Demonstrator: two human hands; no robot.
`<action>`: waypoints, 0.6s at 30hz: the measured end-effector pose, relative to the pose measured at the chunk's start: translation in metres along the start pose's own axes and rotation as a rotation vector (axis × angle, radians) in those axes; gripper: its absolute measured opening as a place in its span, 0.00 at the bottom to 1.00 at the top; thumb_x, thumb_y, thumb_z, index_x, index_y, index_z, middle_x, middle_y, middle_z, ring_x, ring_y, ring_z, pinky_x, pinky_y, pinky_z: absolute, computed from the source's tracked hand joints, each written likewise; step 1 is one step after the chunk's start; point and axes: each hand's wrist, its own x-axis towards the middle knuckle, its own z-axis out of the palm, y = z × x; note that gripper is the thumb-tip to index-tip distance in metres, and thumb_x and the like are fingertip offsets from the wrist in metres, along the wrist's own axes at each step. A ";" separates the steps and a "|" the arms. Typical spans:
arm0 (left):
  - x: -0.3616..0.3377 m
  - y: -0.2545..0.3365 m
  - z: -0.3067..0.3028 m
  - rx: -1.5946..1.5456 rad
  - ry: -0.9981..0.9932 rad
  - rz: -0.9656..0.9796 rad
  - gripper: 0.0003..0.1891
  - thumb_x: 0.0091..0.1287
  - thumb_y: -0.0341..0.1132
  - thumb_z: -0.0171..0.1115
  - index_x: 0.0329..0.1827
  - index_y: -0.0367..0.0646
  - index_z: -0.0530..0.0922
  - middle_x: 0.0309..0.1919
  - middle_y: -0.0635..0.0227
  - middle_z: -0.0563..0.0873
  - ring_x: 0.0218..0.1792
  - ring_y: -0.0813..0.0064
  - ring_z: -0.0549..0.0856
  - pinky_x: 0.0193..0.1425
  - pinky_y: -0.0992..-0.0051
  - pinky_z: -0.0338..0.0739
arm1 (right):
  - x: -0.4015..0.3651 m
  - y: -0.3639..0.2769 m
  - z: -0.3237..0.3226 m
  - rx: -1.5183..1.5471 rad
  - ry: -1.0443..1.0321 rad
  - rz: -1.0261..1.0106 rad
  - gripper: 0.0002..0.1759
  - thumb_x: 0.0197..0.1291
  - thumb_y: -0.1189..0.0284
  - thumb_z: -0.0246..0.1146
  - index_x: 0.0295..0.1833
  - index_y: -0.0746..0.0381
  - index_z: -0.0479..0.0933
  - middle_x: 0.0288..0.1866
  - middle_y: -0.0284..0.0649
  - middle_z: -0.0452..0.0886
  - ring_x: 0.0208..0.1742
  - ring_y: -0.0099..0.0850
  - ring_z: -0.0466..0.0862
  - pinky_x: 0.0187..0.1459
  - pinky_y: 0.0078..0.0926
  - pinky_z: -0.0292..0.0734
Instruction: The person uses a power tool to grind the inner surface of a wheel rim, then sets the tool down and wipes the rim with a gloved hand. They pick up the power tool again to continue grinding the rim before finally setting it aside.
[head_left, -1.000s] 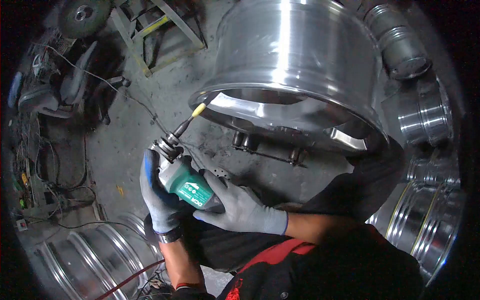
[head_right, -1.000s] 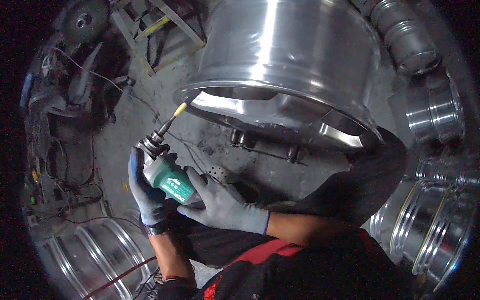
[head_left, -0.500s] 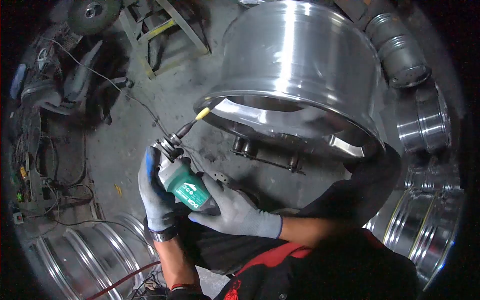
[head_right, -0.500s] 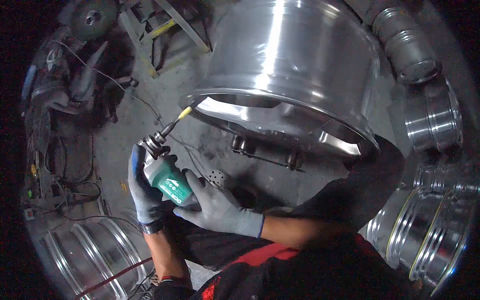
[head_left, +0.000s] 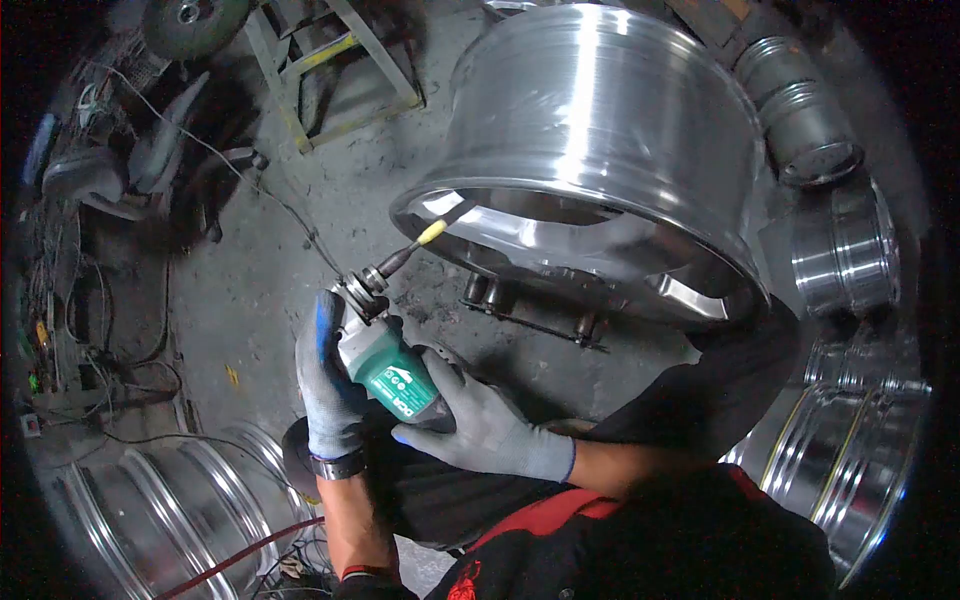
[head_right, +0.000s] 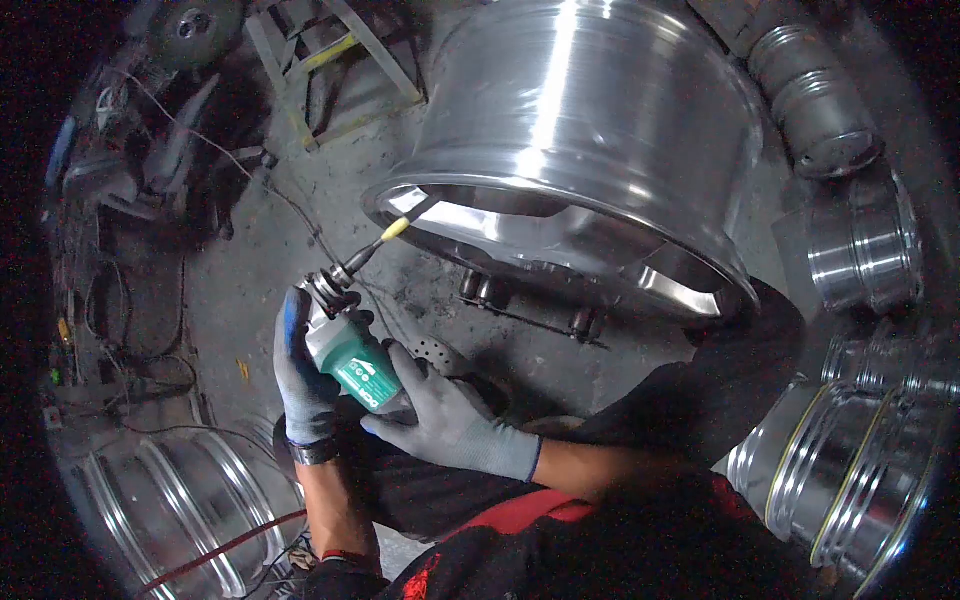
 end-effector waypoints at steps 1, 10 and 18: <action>0.001 0.000 -0.002 0.000 0.001 -0.001 0.27 0.83 0.58 0.55 0.64 0.41 0.82 0.47 0.57 0.91 0.43 0.64 0.92 0.42 0.64 0.89 | -0.001 0.000 0.000 0.005 -0.013 0.019 0.56 0.66 0.48 0.76 0.81 0.79 0.60 0.37 0.65 0.85 0.34 0.59 0.89 0.41 0.53 0.86; 0.002 0.003 -0.007 -0.054 -0.010 0.026 0.26 0.84 0.58 0.56 0.63 0.42 0.83 0.47 0.57 0.91 0.43 0.62 0.93 0.43 0.64 0.89 | 0.005 0.002 0.005 -0.047 -0.040 0.011 0.58 0.66 0.48 0.76 0.84 0.75 0.57 0.42 0.69 0.84 0.40 0.62 0.89 0.42 0.54 0.86; 0.005 -0.004 -0.016 -0.050 -0.044 -0.047 0.27 0.83 0.59 0.55 0.64 0.43 0.83 0.48 0.57 0.92 0.43 0.62 0.92 0.44 0.64 0.88 | 0.002 -0.002 -0.003 -0.046 -0.099 0.097 0.57 0.65 0.49 0.77 0.83 0.75 0.57 0.57 0.74 0.81 0.52 0.67 0.89 0.52 0.56 0.88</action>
